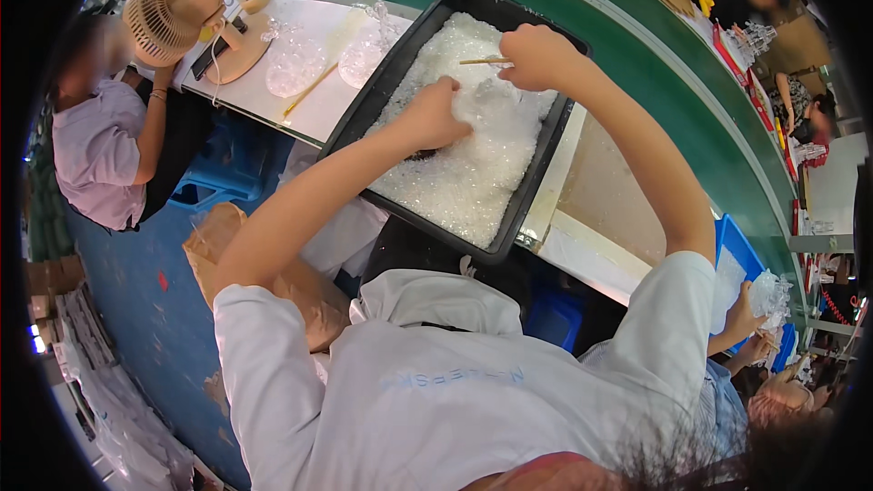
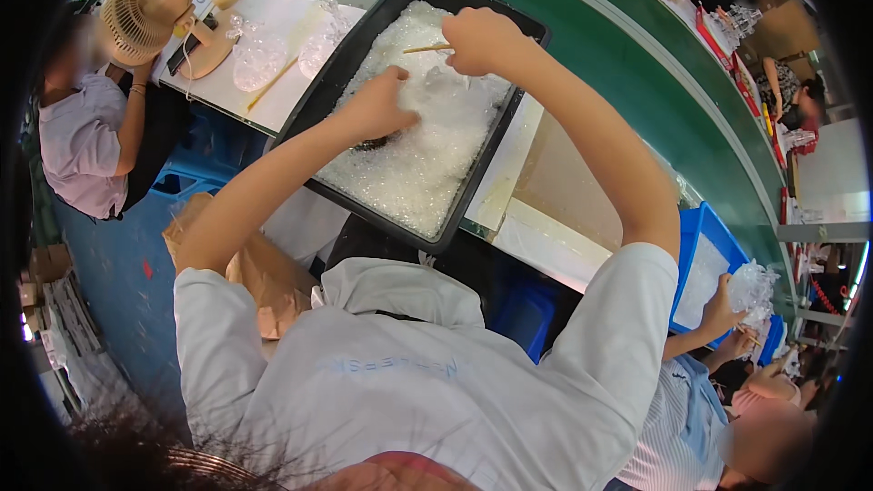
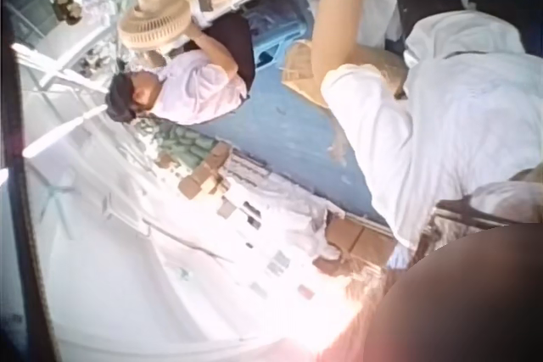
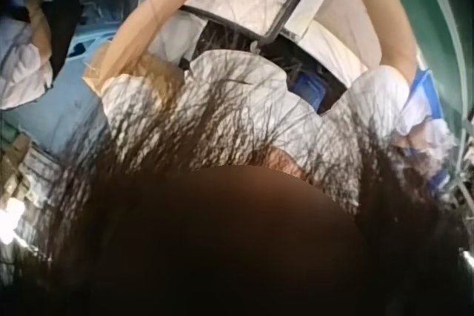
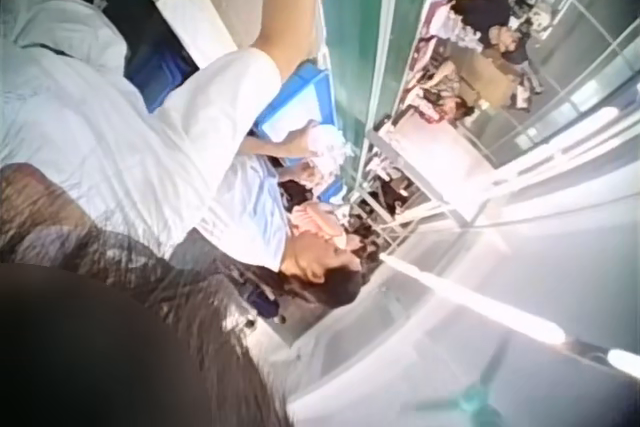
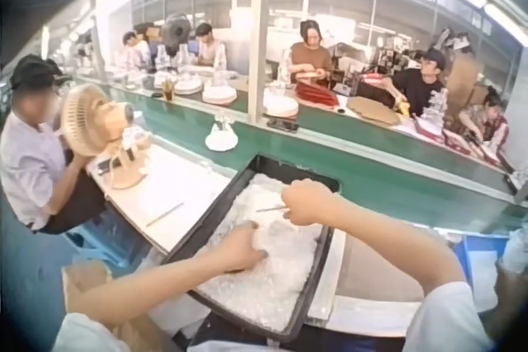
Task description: Assembling and decorating clear plastic light fixture components with artificial snow beads.
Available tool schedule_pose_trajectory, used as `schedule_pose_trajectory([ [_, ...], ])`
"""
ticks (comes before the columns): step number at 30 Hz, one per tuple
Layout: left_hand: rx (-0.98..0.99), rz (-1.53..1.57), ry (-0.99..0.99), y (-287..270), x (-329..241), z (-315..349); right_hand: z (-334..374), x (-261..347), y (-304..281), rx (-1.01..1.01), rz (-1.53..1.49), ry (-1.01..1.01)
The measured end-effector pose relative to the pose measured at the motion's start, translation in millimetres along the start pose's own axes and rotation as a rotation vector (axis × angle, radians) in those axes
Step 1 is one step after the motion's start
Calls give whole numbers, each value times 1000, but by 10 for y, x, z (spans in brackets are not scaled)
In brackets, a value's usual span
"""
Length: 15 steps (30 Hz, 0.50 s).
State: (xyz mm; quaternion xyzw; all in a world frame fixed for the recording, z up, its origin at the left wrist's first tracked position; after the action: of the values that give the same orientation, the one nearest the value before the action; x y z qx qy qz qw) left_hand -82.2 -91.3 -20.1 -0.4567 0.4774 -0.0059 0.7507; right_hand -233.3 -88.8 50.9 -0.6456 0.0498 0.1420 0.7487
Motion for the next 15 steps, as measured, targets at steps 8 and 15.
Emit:
schedule_pose_trajectory([
  [8, -67, 126, 4, -129, 75, 79, 361, -93, 88, -119, -234, 260],
  [15, -97, 633, -174, 91, 111, 61, 519, -39, 154, -248, -269, 333],
])
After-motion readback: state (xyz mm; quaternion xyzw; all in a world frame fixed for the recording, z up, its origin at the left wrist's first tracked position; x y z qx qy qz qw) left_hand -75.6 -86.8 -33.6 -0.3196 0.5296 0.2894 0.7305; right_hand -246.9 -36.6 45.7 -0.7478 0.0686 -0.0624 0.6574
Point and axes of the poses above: each hand's wrist, its own z-axis away from the middle knuckle, its own y-axis out of the palm, x = y × z, the point moved 6 cm from there along -z, towards the middle knuckle, and after that the axes turned 8 degrees about z, right-handed, at the moved point
